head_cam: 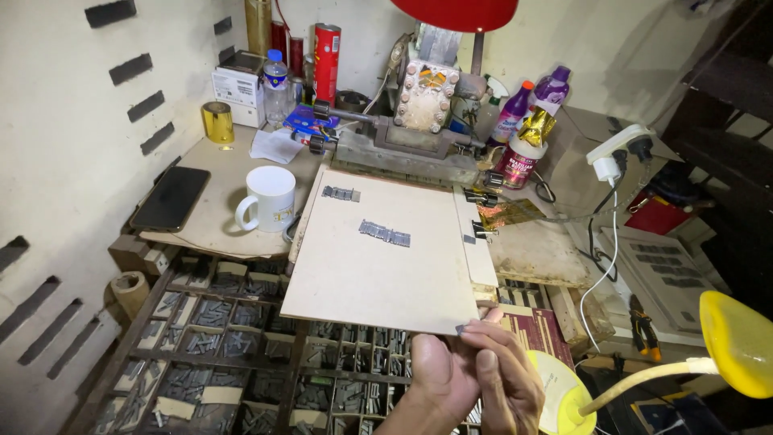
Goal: The person is performing manual typesetting by selecting individual metal type characters from a wooden case and arranging them on a layout board. They also handle a book and reposition the type case.
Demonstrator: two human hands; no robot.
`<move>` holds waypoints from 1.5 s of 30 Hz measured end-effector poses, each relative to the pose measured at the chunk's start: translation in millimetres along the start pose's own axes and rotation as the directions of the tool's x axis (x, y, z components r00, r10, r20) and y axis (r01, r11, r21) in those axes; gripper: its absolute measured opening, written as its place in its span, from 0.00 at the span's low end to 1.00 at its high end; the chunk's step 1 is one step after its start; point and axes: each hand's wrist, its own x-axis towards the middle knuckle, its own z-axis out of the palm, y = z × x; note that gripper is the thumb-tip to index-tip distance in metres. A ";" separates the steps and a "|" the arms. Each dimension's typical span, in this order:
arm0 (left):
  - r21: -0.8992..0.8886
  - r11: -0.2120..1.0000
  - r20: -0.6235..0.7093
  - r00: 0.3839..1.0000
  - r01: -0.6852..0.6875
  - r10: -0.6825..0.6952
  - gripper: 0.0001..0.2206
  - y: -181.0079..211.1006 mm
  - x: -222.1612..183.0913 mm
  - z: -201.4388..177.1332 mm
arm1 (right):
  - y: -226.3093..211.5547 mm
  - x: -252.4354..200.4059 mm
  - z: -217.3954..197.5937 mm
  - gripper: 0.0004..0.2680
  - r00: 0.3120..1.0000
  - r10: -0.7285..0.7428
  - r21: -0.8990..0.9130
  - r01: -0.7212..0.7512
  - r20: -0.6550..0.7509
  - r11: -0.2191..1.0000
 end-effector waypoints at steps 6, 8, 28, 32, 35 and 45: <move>-0.143 0.986 -0.015 0.996 0.082 -0.085 0.42 -0.7 4.2 -4.3 | 12.1 -11.4 2.6 0.13 0.994 -0.020 0.241 0.045 -0.104 0.969; 0.031 0.980 -0.073 0.978 -0.195 0.196 0.25 -7.7 -0.8 4.7 | 17.1 -13.8 7.2 0.12 0.979 0.017 0.299 0.045 -0.202 0.953; 0.532 0.837 -0.245 0.923 -0.128 0.297 0.14 42.3 -65.7 -42.5 | 51.2 -67.1 -86.1 0.13 0.957 0.277 -0.291 -0.241 0.089 0.926; 0.714 0.692 -0.271 0.872 -0.102 0.408 0.23 117.5 -142.8 -110.4 | 133.0 -110.5 -108.1 0.19 0.636 0.678 -0.275 -0.622 0.368 0.733; 0.755 0.656 -0.455 0.710 -0.014 0.538 0.28 149.2 -212.7 -162.4 | 137.0 -153.3 -108.9 0.15 0.030 0.846 -0.600 -0.692 0.533 0.402; 0.915 0.395 -0.393 0.379 0.077 0.838 0.37 247.7 -276.4 -229.0 | 194.7 -227.0 -147.6 0.19 0.184 0.966 0.614 -0.789 0.184 0.033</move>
